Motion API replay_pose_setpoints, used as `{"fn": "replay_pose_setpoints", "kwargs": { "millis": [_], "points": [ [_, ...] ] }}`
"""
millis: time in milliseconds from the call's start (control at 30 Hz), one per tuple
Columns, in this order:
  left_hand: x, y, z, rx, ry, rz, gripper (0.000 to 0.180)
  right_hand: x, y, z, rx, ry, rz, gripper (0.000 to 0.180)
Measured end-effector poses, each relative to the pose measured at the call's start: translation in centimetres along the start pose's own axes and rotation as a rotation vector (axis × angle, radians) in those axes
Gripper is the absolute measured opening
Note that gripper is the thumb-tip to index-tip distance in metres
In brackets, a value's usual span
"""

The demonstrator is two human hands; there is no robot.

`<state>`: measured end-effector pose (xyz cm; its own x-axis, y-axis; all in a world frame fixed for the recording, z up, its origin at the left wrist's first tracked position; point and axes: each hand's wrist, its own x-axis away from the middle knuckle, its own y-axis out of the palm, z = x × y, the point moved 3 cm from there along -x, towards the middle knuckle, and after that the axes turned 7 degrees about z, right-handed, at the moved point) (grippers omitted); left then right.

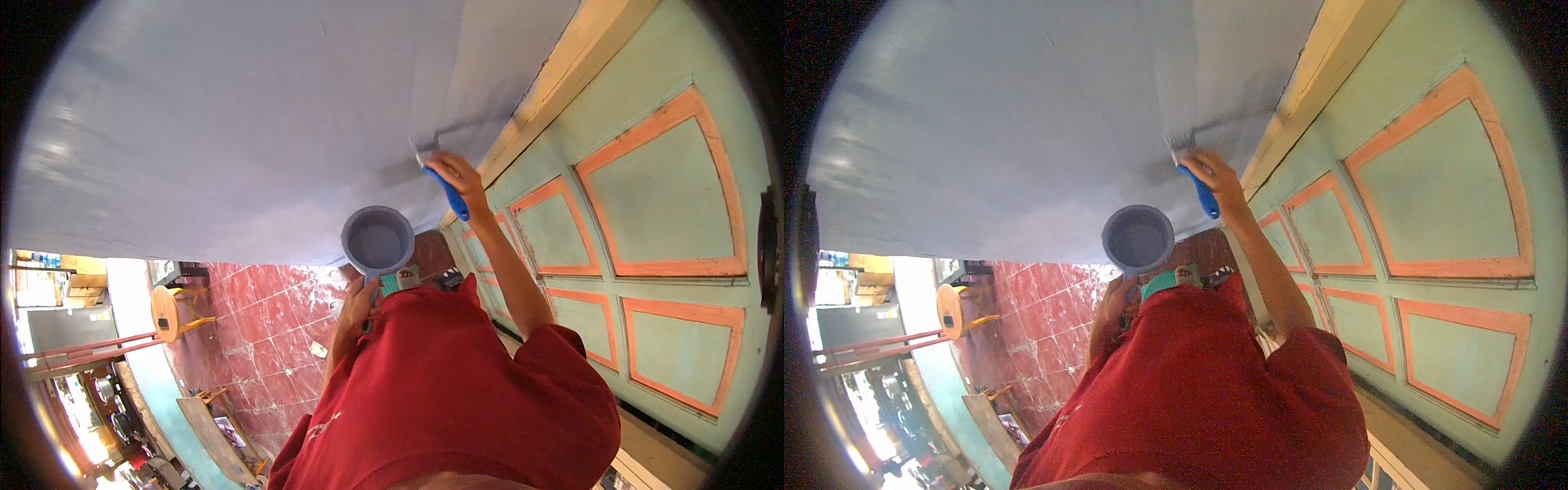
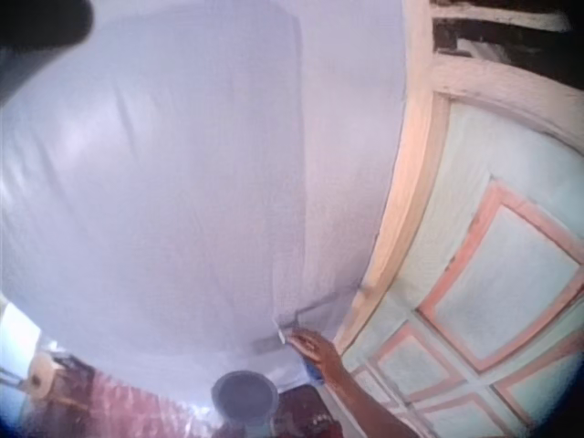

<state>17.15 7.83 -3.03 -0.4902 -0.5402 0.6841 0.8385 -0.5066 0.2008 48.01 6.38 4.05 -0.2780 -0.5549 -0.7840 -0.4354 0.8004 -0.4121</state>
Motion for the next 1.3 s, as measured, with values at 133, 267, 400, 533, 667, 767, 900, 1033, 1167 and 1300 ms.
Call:
{"fn": "replay_pose_setpoints", "kwargs": {
  "millis": [133,267,400,533,667,767,900,1033,1167,1300],
  "points": [
    [0.0,0.0,0.0,0.020,-0.042,-0.005,0.025,-3.2,-0.8,-0.2,-0.002,-0.131,-0.028,0.046],
    [0.4,-0.1,0.4,-0.043,0.002,-0.012,0.026,-16.7,-6.5,-6.9,0.052,-0.496,0.274,0.043],
    [0.8,-0.4,0.1,-0.003,-0.013,-0.010,0.025,-22.2,-8.1,-11.3,0.154,-0.682,0.657,0.027],
    [0.9,-0.2,0.2,-0.017,-0.009,0.024,0.024,-15.7,-4.2,-7.1,0.053,-0.442,0.436,0.047],
    [1.0,0.1,0.1,0.008,-0.005,0.068,0.022,-4.8,-0.2,-3.0,-0.068,-0.153,0.184,0.038],
    [0.9,-0.1,0.2,0.014,0.019,0.075,0.022,-0.6,1.5,-1.4,-0.085,-0.024,-0.040,0.043],
    [0.8,0.2,1.0,-0.036,0.062,0.134,0.022,-5.5,-0.1,-1.6,0.002,-0.228,-0.049,0.055],
    [0.5,-0.3,1.0,-0.021,0.070,0.026,0.021,-17.9,-5.0,-7.7,0.087,-0.556,0.273,0.039],
    [0.6,-0.2,0.9,0.068,0.009,0.033,0.021,-20.1,-6.3,-10.8,-0.001,-0.703,0.458,0.032],
    [-0.1,0.0,0.1,0.081,0.036,0.057,0.022,-11.4,-1.8,-6.0,-0.025,-0.384,0.335,0.036]
  ]
}}
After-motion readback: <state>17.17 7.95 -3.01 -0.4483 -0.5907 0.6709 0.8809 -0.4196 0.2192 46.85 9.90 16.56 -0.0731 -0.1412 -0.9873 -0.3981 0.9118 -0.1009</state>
